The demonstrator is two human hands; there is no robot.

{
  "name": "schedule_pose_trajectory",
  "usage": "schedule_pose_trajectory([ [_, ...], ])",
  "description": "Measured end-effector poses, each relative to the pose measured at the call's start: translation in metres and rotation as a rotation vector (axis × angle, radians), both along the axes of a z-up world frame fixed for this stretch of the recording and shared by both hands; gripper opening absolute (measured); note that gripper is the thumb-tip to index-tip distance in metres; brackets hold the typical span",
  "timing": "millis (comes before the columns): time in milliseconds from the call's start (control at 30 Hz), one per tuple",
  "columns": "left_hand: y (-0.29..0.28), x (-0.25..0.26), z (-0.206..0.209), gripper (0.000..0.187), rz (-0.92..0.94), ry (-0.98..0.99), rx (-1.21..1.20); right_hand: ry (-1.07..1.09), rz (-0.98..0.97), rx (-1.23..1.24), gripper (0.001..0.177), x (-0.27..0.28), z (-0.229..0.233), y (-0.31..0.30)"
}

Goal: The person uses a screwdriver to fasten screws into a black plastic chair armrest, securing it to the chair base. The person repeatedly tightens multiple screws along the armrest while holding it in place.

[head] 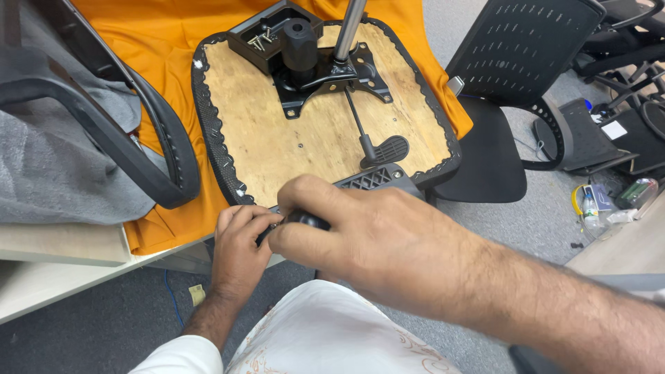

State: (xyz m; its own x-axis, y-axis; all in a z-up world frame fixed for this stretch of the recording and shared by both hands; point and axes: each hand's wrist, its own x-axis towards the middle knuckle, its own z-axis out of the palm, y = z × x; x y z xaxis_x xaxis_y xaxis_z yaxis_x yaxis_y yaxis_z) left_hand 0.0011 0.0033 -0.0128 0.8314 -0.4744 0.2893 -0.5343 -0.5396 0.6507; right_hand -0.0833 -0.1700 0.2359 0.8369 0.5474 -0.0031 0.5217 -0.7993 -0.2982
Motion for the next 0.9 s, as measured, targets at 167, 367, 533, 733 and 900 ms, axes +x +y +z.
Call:
schedule_pose_trajectory([
  [167,0.003,0.004,0.001,0.021,-0.009,0.022,-0.036,-0.075,0.021,0.131,0.033,-0.005,-0.014,0.009],
  [367,-0.001,-0.006,0.011,0.016,0.032,-0.020,-0.059,-0.095,-0.056,0.157,0.027,-0.009,-0.015,-0.006],
  [533,-0.003,-0.005,0.016,0.014,0.055,0.012,-0.050,-0.102,-0.181,0.177,0.023,-0.011,-0.015,-0.013],
  [733,0.000,-0.002,0.017,0.013,0.011,0.032,-0.045,-0.106,-0.261,0.114,0.031,-0.007,-0.013,-0.009],
  [900,0.001,-0.004,0.016,0.014,-0.003,0.006,-0.005,-0.123,-0.156,0.235,0.025,-0.010,-0.006,-0.006],
])
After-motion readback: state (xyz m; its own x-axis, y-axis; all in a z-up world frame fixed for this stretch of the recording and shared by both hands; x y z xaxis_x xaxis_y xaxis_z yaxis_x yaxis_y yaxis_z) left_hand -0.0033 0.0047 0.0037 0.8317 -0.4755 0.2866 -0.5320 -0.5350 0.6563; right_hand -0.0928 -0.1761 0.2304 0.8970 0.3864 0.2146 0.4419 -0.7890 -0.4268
